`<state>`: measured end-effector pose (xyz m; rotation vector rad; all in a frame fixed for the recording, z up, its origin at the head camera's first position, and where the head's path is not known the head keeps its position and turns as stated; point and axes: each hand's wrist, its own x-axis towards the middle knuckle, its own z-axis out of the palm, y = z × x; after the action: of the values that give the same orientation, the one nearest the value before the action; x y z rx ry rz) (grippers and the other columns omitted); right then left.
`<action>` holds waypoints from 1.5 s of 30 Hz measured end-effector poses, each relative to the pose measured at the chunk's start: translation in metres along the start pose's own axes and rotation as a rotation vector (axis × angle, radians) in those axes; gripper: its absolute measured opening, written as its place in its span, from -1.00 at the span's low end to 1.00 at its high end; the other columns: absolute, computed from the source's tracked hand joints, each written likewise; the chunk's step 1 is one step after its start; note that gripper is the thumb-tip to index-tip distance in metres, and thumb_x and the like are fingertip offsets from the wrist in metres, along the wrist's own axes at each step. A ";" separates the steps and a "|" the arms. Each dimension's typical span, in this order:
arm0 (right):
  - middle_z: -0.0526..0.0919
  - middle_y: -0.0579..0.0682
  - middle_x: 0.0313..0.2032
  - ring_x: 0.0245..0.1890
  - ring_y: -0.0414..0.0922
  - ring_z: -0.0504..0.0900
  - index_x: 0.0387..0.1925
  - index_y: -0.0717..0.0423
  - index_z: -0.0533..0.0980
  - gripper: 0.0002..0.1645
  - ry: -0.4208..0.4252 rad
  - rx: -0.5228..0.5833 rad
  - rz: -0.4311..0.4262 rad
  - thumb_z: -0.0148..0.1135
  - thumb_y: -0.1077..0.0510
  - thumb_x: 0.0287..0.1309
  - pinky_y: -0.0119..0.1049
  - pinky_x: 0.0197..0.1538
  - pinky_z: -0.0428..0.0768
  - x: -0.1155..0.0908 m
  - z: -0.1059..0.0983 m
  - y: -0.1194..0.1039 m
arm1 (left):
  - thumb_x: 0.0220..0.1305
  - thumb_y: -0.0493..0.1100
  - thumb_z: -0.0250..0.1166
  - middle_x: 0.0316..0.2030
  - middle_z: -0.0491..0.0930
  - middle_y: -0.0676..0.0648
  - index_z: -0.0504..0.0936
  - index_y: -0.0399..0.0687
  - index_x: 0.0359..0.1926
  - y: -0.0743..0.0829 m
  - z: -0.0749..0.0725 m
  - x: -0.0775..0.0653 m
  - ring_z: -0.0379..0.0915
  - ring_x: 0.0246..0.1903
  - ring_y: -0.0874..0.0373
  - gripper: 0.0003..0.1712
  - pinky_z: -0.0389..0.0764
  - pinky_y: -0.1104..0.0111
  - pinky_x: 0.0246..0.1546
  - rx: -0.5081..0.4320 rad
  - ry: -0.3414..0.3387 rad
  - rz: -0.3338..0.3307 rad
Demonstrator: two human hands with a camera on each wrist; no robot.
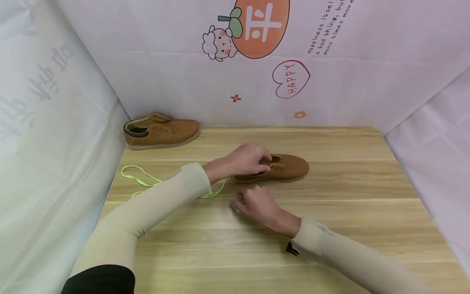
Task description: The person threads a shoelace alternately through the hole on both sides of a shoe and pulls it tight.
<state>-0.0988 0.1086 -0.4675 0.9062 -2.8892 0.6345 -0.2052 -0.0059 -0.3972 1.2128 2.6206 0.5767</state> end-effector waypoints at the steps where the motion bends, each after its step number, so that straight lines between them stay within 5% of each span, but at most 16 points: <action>1: 0.25 -0.27 -0.72 -0.68 -0.30 0.25 -0.67 -0.03 0.41 -0.52 -0.002 -0.005 0.001 0.45 0.05 0.29 -0.31 -0.62 0.36 0.003 0.003 -0.003 | 0.44 -0.01 0.44 -0.14 0.79 0.02 0.81 -0.06 -0.01 0.001 0.001 0.002 0.62 -0.21 0.17 -0.73 0.58 0.33 -0.06 0.010 -0.018 0.003; 9: 0.45 -0.09 -0.53 -0.56 -0.13 0.49 -0.66 -0.03 0.37 -0.55 0.018 -0.081 0.028 0.29 0.16 0.34 -0.16 -0.60 0.52 0.024 0.022 -0.015 | 0.42 0.01 0.45 -0.59 0.34 0.11 0.68 -0.02 -0.48 0.003 0.004 0.009 0.20 -0.50 0.25 -0.66 0.30 0.40 -0.36 -0.003 -0.098 0.011; 17: 0.59 0.03 -0.46 -0.55 -0.01 0.64 -0.54 0.14 0.54 -0.61 0.105 -0.159 0.077 0.37 0.06 0.40 -0.10 -0.64 0.62 0.039 0.041 -0.021 | 0.38 0.01 0.49 -0.66 -0.01 0.12 0.30 0.05 -0.70 0.005 0.006 0.013 -0.05 -0.61 0.29 -0.37 0.16 0.42 -0.47 0.019 -0.153 0.018; 31: 0.52 -0.09 -0.66 -0.68 -0.14 0.58 -0.64 0.02 0.50 -0.61 0.187 -0.398 0.089 0.37 0.21 0.31 -0.27 -0.70 0.56 0.055 0.057 -0.028 | 0.40 -0.03 0.47 -0.71 0.12 0.15 0.42 0.10 -0.69 -0.003 0.012 0.012 0.05 -0.62 0.30 -0.45 0.22 0.42 -0.45 -0.001 -0.130 0.015; 41: 0.52 -0.08 -0.62 -0.68 -0.14 0.56 -0.57 0.05 0.51 -0.69 0.153 -0.455 0.099 0.40 0.26 0.26 -0.27 -0.70 0.56 0.048 0.055 -0.027 | 0.42 -0.04 0.46 -0.72 0.23 0.17 0.74 -0.18 -0.52 -0.007 0.013 0.009 0.07 -0.64 0.31 -0.60 0.23 0.42 -0.44 -0.033 -0.112 0.025; 45: 0.47 -0.06 -0.62 -0.71 -0.12 0.51 -0.57 0.10 0.47 -0.67 0.085 -0.351 0.115 0.33 0.29 0.30 -0.23 -0.71 0.53 0.040 0.046 -0.025 | 0.43 -0.06 0.44 -0.73 0.31 0.17 0.78 -0.23 -0.47 -0.008 0.014 0.008 0.11 -0.65 0.31 -0.62 0.26 0.43 -0.44 -0.061 -0.106 0.027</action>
<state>-0.1144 0.0500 -0.4933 0.6533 -2.8587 0.1541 -0.2109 -0.0012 -0.4131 1.2277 2.4846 0.5755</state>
